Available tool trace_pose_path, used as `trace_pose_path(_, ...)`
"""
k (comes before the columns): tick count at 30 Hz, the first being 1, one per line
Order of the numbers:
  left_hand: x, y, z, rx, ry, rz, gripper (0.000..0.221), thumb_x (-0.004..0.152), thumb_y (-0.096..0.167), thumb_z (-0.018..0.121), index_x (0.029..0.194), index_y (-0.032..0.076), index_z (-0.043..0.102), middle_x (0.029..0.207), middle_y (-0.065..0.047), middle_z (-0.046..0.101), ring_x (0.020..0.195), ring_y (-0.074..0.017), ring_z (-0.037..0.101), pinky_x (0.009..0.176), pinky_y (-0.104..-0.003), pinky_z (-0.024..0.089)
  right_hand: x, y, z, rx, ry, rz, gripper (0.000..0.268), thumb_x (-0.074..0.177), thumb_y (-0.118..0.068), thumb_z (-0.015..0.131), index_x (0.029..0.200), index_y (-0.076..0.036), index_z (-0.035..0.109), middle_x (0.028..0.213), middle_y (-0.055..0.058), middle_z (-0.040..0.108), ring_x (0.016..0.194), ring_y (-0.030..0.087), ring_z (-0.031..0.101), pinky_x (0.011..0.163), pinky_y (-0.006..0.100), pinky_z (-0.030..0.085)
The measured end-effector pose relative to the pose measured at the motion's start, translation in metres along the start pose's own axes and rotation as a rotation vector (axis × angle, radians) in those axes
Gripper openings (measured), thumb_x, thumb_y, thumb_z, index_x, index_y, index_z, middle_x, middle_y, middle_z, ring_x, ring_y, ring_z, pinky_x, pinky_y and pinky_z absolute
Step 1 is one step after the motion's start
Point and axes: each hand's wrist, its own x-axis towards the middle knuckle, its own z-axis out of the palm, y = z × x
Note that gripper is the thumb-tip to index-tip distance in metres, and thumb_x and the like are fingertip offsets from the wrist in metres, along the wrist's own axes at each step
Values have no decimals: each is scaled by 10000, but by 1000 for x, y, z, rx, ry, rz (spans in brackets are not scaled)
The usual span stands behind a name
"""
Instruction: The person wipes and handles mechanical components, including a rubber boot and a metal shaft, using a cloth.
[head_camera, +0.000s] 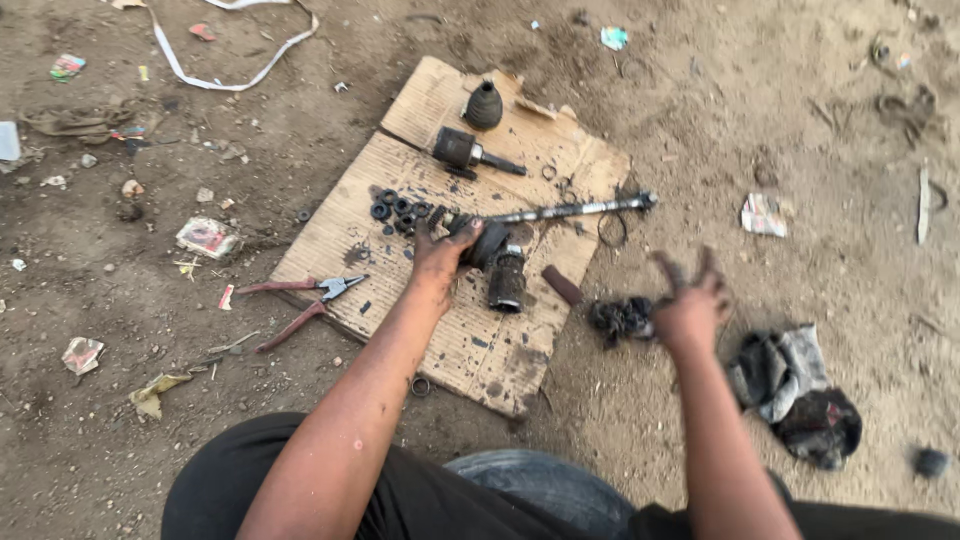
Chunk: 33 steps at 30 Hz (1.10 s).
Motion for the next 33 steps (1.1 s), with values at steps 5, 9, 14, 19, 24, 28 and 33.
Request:
trace_pose_path(5, -2, 1, 1, 71, 25, 103, 1201, 762, 228, 812, 1628, 254, -20, 1611, -257, 295, 1378, -365, 510, 1203, -600, 335, -2, 65, 43, -102, 47, 174, 863, 775, -139, 795, 1500, -460, 455, 1727, 46, -24, 1544, 396, 40, 1207, 617, 90)
trace_pose_path(9, -5, 2, 1, 170, 72, 141, 1117, 812, 182, 785, 1643, 213, 39, 1645, -237, 251, 1468, -359, 387, 1197, -617, 262, -9, 87, 94, -259, -17, 173, 818, 795, -125, 779, 1490, -479, 532, 1757, 19, -3, 1583, 343, 64, 1224, 575, 90)
trace_pose_path(14, -1, -1, -1, 232, 147, 187, 1020, 817, 200, 804, 1609, 156, 163, 1598, -208, 339, 1434, -330, 435, 1200, -531, 342, -17, 93, 125, -43, 101, 255, 453, 881, -246, 765, 1310, -371, 689, 1695, -5, 223, 1550, 327, 175, 1237, 553, 137)
trace_pose_path(19, 2, -5, -5, 199, 167, 209, 954, 822, 173, 800, 1579, 98, 224, 1480, -223, 520, 1348, -309, 570, 1198, -458, 405, -6, 91, 129, 75, 222, 285, 231, 821, -134, 773, 1009, -253, 836, 1652, -60, 372, 1514, 279, 264, 1250, 464, 180)
trace_pose_path(24, -4, -1, -3, 283, 209, 156, 915, 837, 205, 787, 1577, 113, 255, 1502, -192, 487, 1348, -304, 543, 1178, -490, 399, 3, 96, 132, 95, 240, 346, 192, 732, -66, 811, 908, -141, 831, 1596, -65, 450, 1440, 309, 314, 1224, 464, 212)
trace_pose_path(28, -11, 5, 0, 297, 202, 166, 897, 845, 209, 789, 1568, 115, 268, 1567, -178, 374, 1382, -312, 490, 1177, -524, 390, -1, 89, 131, 69, 193, 428, 261, 754, -107, 807, 1012, -144, 809, 1549, -14, 441, 1445, 317, 331, 1200, 513, 242)
trace_pose_path(33, -14, 6, 2, 281, 183, 150, 941, 814, 244, 782, 1588, 127, 259, 1575, -197, 422, 1412, -329, 490, 1190, -529, 385, -26, 50, 106, 110, 136, 600, 1053, 619, -362, 962, 1493, -119, 427, 1523, 152, 267, 1414, 378, 254, 1138, 551, 227)
